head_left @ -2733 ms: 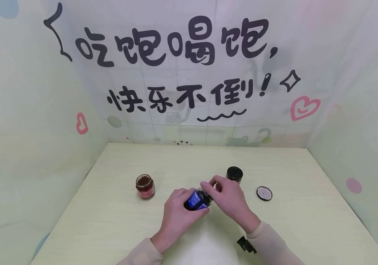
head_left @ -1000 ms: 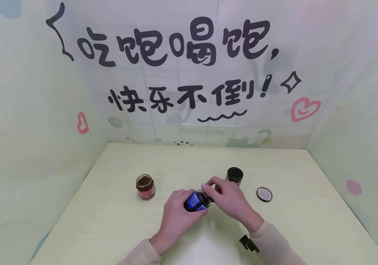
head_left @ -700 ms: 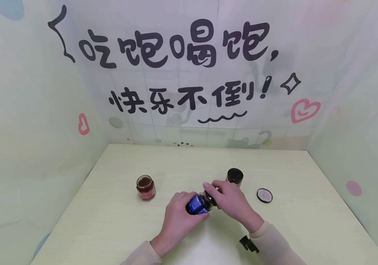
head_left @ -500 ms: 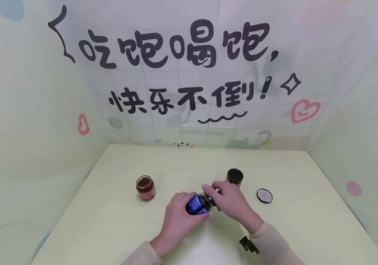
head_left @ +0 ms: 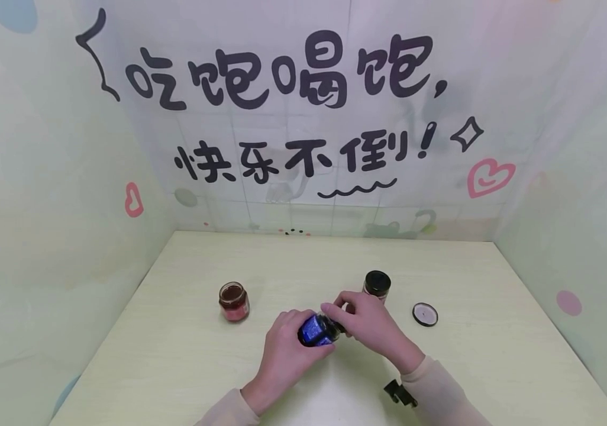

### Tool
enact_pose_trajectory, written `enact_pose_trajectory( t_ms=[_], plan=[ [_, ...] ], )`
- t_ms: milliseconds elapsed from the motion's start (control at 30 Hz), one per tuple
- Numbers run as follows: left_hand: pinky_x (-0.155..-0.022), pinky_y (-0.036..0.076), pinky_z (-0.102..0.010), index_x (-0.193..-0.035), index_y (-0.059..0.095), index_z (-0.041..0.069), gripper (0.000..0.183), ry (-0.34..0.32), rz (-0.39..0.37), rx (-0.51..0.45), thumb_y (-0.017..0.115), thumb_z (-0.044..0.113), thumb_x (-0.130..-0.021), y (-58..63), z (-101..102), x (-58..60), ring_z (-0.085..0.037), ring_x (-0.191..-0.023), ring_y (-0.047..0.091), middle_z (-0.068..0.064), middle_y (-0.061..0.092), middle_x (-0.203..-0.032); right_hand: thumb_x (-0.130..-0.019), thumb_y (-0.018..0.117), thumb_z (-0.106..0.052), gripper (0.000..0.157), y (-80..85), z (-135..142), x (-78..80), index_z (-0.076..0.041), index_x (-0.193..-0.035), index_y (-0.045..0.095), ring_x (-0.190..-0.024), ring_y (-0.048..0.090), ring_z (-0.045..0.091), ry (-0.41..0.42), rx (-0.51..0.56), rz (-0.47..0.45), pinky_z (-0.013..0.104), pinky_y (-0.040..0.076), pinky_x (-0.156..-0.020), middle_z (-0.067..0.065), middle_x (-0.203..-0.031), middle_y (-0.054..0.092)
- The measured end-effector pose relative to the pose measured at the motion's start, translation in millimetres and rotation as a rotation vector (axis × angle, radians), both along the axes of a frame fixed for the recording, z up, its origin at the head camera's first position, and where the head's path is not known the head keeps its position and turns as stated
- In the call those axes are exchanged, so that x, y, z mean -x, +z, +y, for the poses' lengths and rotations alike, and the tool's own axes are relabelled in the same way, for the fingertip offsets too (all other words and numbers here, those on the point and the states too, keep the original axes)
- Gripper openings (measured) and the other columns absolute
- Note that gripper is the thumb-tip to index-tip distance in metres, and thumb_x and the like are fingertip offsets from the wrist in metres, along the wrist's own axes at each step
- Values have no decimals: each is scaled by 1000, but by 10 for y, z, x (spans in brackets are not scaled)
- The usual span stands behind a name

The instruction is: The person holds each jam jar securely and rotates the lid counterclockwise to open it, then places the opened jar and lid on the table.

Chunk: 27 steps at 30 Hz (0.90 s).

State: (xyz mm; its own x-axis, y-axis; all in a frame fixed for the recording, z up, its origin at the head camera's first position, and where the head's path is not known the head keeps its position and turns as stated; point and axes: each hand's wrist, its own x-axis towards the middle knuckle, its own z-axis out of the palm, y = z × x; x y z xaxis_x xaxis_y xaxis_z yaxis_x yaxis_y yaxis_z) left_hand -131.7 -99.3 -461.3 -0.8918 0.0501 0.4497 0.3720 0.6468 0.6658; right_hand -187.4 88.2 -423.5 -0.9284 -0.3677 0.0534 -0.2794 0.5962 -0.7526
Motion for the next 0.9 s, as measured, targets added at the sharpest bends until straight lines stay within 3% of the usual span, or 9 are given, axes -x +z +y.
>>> enact_pose_trajectory(
  t_ms=[500, 667, 900],
  plan=[
    [-77, 50, -34, -108, 69, 17, 51, 12, -49, -15, 94, 33, -66, -25, -30, 5, -10, -90, 56, 9, 66, -98, -90, 65, -62, 37, 13, 17, 4, -27, -99, 70, -53, 58, 14, 34, 58, -29, 32, 48, -50, -4, -61, 58],
    [-76, 50, -33, -108, 70, 18, 51, 15, -50, -21, 94, 33, -66, -36, -33, 13, -9, -89, 56, 10, 67, -97, -89, 66, -62, 37, 8, 21, 5, -27, -100, 70, -56, 62, 23, 41, 75, -33, 32, 48, -52, -3, -62, 60],
    [-77, 51, -34, -108, 70, 17, 52, 15, -42, -28, 95, 33, -65, -26, -33, 20, -10, -90, 57, 9, 67, -98, -89, 68, -60, 35, 4, 29, 8, -27, -102, 70, -61, 64, 23, 44, 105, -47, 33, 50, -55, 7, -68, 65]
  ],
)
